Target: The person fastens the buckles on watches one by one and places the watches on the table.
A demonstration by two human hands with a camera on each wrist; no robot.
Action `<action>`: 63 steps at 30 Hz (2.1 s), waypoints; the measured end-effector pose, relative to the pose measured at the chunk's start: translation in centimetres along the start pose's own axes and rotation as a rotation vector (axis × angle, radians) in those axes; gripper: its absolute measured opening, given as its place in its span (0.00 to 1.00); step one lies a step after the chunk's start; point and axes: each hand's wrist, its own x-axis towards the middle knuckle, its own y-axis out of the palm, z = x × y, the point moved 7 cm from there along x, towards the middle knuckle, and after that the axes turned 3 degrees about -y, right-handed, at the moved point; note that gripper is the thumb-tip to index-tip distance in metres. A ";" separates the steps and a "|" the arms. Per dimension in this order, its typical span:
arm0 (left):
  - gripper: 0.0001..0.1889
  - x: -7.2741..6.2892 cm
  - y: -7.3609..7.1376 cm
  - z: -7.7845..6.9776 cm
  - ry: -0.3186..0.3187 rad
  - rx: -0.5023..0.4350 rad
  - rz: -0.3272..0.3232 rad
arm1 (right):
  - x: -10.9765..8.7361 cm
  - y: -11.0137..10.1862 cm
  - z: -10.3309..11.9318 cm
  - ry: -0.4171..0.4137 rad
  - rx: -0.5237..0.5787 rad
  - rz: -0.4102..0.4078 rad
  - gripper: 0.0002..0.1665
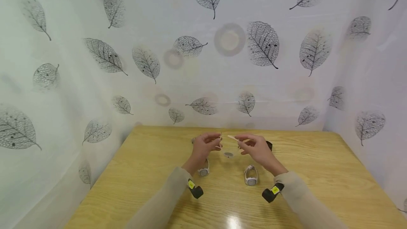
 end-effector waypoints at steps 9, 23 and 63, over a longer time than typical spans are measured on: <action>0.13 -0.2 0.7 -0.5 -0.013 0.047 0.034 | 0.4 0.9 0.3 -0.033 -0.045 0.027 0.19; 0.13 -0.4 1.1 0.3 -0.050 0.145 0.102 | 0.1 1.6 0.2 -0.072 -0.080 0.036 0.16; 0.14 -0.2 1.0 0.0 -0.005 0.078 0.119 | -0.2 3.3 -0.4 -0.034 -0.100 0.118 0.20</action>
